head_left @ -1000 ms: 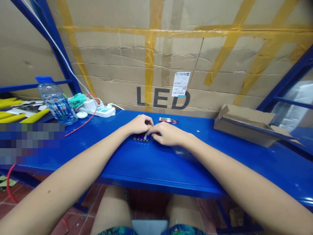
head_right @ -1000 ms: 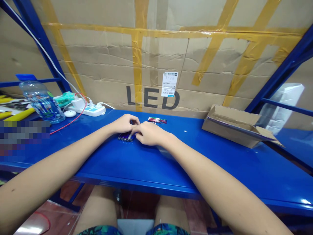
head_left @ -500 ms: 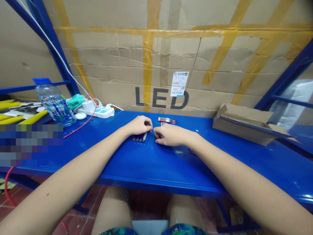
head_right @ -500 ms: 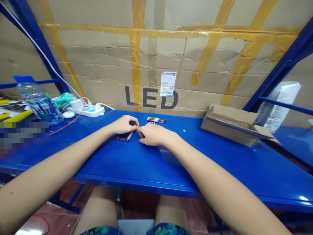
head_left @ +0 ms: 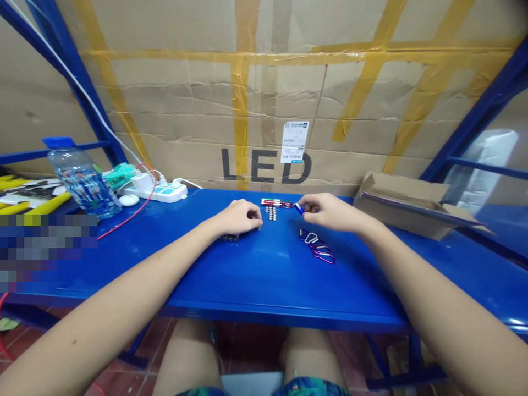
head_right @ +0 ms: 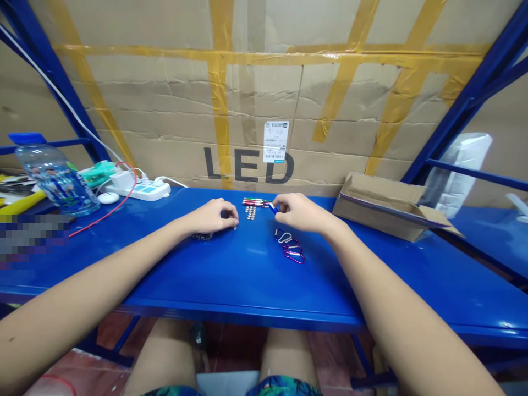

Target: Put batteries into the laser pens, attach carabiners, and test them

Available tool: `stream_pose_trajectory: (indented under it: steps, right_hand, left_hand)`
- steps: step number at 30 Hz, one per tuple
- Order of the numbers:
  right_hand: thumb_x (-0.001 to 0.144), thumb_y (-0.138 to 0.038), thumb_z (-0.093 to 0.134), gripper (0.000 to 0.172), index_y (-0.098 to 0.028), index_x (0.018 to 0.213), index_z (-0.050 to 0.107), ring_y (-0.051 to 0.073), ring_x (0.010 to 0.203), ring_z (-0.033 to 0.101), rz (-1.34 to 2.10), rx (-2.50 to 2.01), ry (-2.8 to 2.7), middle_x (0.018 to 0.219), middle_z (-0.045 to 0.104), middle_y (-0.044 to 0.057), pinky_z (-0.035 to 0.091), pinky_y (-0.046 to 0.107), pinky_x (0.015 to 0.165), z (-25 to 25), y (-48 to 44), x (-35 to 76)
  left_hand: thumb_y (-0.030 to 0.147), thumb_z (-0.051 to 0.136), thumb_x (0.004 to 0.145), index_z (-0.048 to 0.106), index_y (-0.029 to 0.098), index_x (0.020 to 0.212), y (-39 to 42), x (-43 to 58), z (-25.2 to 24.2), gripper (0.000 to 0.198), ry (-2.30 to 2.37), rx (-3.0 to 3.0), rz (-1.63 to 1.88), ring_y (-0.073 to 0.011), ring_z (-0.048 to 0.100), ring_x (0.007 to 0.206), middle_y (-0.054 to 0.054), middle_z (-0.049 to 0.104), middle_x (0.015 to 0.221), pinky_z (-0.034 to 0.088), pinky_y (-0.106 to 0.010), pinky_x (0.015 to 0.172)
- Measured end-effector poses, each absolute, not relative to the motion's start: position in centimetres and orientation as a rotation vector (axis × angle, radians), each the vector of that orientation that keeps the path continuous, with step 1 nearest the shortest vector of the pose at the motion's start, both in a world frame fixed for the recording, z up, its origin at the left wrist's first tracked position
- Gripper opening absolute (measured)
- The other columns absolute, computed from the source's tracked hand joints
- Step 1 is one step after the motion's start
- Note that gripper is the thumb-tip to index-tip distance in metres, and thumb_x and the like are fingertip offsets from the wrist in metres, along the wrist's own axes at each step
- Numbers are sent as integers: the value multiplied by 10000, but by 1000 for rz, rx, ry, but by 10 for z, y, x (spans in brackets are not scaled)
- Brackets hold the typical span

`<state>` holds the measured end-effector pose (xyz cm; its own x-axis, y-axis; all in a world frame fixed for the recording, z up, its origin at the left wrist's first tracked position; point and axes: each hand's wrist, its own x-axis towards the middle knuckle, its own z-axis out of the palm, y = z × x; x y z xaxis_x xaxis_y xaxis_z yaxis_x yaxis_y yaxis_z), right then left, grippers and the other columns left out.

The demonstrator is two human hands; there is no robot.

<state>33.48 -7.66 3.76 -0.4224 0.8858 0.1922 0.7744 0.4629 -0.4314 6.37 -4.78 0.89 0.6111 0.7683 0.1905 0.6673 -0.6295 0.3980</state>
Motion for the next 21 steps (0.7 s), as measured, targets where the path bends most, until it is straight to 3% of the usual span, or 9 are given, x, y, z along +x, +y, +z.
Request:
stream_pose_trajectory:
  steps: [4, 9, 15, 21]
  right_hand:
    - [743, -207, 557, 114, -179, 849, 590, 159, 698, 548, 339, -1350, -2303, 786, 644, 23, 403, 278, 639, 35, -76, 334]
    - [759, -206, 539, 43, -195, 797, 522, 150, 687, 526, 280, -1331, -2303, 770, 623, 7, 374, 273, 627, 35, -80, 326]
    - [771, -198, 523, 28, -199, 798, 516, 145, 663, 523, 234, -1352, -2366, 773, 632, 13, 344, 268, 591, 32, -82, 322]
    - [770, -193, 524, 45, -199, 814, 531, 138, 622, 506, 244, -1343, -2369, 737, 623, 9, 331, 266, 564, 30, -81, 323]
  left_hand:
    - [337, 562, 867, 730, 215, 895, -52, 72, 10, 209, 1167, 2693, 564, -253, 597, 1022, -49, 745, 963, 431, -400, 934]
    - [226, 441, 917, 722, 224, 1044, -51, 76, 11, 309, 1054, 2899, 524, -242, 559, 1165, -35, 702, 1218, 360, -432, 1042]
    - [219, 397, 932, 706, 239, 1156, -47, 82, 7, 383, 1058, 2972, 401, -243, 513, 1281, -12, 680, 1300, 315, -430, 1062]
    - [197, 392, 917, 726, 261, 1126, -43, 81, 5, 399, 1060, 2964, 367, -253, 505, 1281, 10, 684, 1296, 295, -429, 1039]
